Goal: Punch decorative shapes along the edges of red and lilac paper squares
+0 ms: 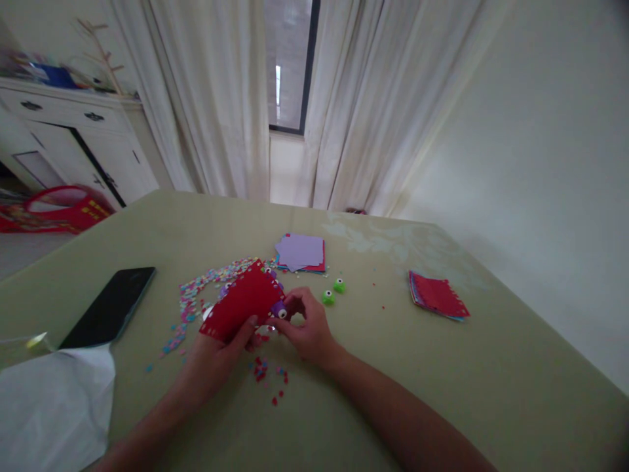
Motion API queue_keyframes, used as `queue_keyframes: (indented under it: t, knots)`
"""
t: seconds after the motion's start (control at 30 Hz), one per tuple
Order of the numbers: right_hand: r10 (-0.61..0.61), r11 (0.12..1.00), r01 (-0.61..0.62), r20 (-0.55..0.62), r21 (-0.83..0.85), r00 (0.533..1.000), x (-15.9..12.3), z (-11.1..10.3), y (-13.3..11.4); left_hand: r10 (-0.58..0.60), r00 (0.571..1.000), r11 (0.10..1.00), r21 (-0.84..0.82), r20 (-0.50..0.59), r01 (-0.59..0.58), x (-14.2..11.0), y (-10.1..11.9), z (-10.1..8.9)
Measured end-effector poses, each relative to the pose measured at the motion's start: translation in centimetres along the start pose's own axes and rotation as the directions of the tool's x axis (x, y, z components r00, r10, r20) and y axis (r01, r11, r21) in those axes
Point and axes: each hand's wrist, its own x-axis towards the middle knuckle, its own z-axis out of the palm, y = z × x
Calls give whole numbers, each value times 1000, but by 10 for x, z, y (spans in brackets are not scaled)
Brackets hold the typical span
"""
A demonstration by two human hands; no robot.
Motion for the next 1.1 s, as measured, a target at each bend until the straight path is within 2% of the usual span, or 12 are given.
queue_keyframes:
  t: [0.1,0.17,0.27,0.33,0.53,0.67,0.83,1.0,1.1]
  knots:
    - [203,954,-195,-11,229,979,4,-2,2,-31,998,997,-68,47,34,-1,0,2]
    - [296,897,-296,50,328,954,7,-3,5,-45,996,994,-100,76,53,-1,0,2]
    - [355,839,-400,188,368,916,8,-4,9,-56,994,991,-112,99,67,1,1,1]
    - [375,822,-438,233,364,897,8,-4,10,-59,993,992,-109,97,70,2,2,-1]
    - [389,847,-465,295,257,873,10,-5,0,-40,995,992,-113,91,50,4,1,-3]
    - [419,846,-483,280,225,864,12,-4,-1,-20,995,992,-120,97,31,3,-3,0]
    - [411,845,-479,285,238,866,13,-3,1,-35,994,992,-120,100,47,3,-4,1]
    - [396,849,-469,293,244,870,13,-2,-9,-22,995,995,-90,93,30,4,-7,1]
    - [376,868,-451,320,208,870,12,1,-12,-9,992,996,-87,128,20,4,-10,3]
